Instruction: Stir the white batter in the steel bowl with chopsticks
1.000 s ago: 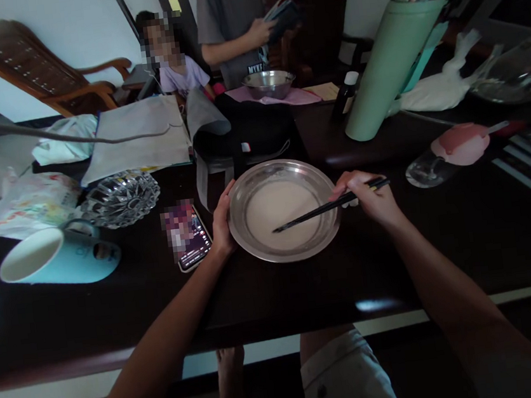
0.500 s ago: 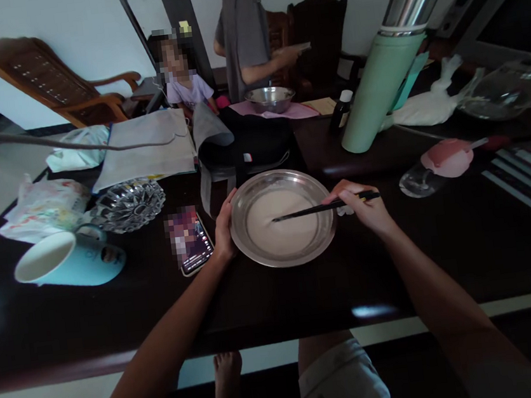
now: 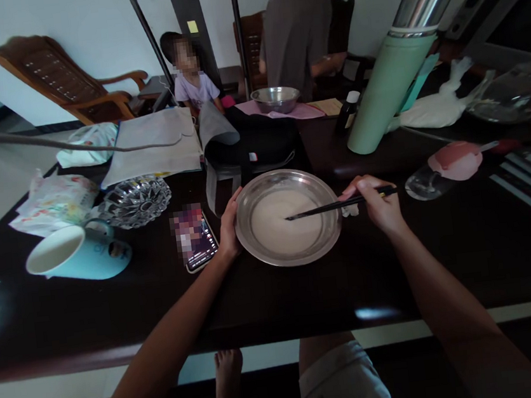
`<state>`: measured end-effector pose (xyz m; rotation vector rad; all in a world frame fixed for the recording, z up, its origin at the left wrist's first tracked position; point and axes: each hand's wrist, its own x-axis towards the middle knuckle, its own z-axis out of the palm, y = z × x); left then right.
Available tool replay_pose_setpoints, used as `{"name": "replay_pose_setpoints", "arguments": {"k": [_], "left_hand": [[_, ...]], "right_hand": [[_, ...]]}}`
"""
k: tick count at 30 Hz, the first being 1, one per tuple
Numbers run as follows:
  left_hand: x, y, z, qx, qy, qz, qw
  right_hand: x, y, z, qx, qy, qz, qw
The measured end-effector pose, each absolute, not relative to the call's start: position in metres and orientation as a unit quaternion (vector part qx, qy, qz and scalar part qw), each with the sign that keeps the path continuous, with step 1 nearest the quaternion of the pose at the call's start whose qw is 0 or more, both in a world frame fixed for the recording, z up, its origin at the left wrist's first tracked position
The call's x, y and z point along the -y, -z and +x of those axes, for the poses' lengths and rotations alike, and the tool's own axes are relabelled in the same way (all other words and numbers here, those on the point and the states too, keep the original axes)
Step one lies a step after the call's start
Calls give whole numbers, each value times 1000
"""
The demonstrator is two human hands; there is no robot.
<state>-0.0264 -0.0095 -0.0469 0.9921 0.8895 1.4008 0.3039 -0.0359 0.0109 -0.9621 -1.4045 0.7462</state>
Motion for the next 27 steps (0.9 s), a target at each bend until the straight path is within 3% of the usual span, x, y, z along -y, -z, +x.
{"name": "replay_pose_setpoints", "arguments": {"k": [7,13,19,24,27], "left_hand": [[10,44,-27,-379,-595,411,577],[8,46,-27,-371,-598,417,575],[7,49,-28,-381,-598,409,574],[8,47,-27,-376,-597,417,573],[9,45,-27,-377,-593,419,575]], "right_hand": [[37,-11,301,651,-354,-402,538],[37,-11,303,591,-340,-412,605],[36,-10,302,651,-345,-399,546],[34,-7,306,608,-328,-407,598],[35,-7,304,621,-360,-394,574]]}}
